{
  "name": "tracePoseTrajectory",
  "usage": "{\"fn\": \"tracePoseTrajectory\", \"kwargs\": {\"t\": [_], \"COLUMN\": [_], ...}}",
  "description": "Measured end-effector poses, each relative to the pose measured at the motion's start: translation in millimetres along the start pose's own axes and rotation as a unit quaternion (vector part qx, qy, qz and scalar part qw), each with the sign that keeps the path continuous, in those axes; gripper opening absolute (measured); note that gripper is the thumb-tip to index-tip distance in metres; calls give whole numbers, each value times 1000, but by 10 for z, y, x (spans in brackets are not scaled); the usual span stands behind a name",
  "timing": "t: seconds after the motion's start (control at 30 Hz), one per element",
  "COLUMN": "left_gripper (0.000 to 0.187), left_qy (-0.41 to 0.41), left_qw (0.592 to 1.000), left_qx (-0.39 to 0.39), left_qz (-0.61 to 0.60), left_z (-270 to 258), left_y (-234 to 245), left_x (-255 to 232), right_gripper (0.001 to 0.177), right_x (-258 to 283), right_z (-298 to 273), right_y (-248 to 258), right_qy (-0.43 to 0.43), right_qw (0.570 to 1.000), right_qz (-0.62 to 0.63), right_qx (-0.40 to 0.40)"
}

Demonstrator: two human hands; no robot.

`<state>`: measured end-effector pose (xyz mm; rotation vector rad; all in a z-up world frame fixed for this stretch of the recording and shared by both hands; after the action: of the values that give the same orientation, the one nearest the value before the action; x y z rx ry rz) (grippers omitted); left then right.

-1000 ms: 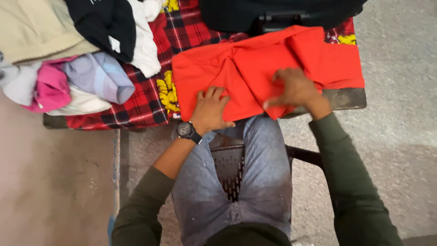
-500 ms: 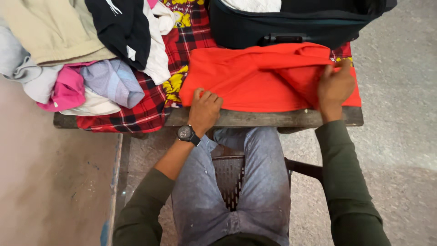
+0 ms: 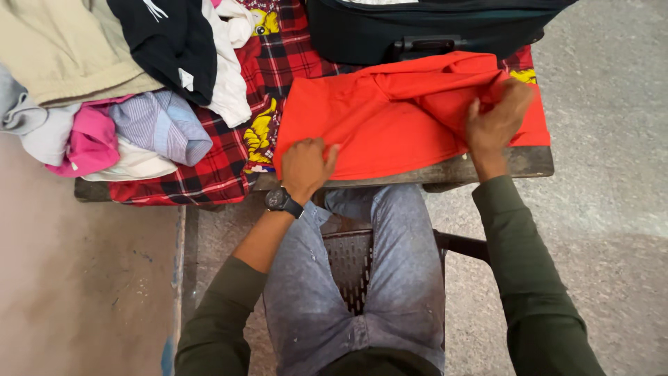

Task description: The person folds a pair of red trousers by hand on a table next to a suitcase.

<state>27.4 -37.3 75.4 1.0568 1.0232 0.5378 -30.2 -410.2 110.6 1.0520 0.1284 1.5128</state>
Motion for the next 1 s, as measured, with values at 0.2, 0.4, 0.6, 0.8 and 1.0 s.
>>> {"fn": "tracePoseTrajectory", "kwargs": {"t": [0.2,0.4,0.6,0.8,1.0], "left_gripper": [24,33,14,50,36], "left_qy": [4,96,138,-64,-170], "left_qw": [981,976,963,949,982], "left_qx": [-172,-157,-231,-272,-82], "left_qz": [85,116,29,145,7], "left_z": [23,56,116,-9,-20], "left_y": [85,-18,200,434,-168], "left_x": [247,652,886,270,-82], "right_gripper": [25,41,31,28,28], "right_x": [-55,-368,-335,-520,-850], "right_z": [-189,-289,-194,-323,-402], "right_y": [-401,-542,-481,-704,-961], "right_qy": [5,-51,-61,-59,11], "right_qw": [950,913,936,930,936], "right_qz": [39,-259,-218,-228,-283], "right_qx": [310,312,268,283,210]}}
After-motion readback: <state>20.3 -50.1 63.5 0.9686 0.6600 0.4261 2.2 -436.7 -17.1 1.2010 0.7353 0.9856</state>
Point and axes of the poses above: each hand's wrist, its own z-axis towards the middle knuckle, its own y-axis out of the back of the hand, x = y × z, the point moved 6 cm from there along z, towards the middle knuckle, and after that the axes turned 4 degrees about -y, right-handed, at the moved point
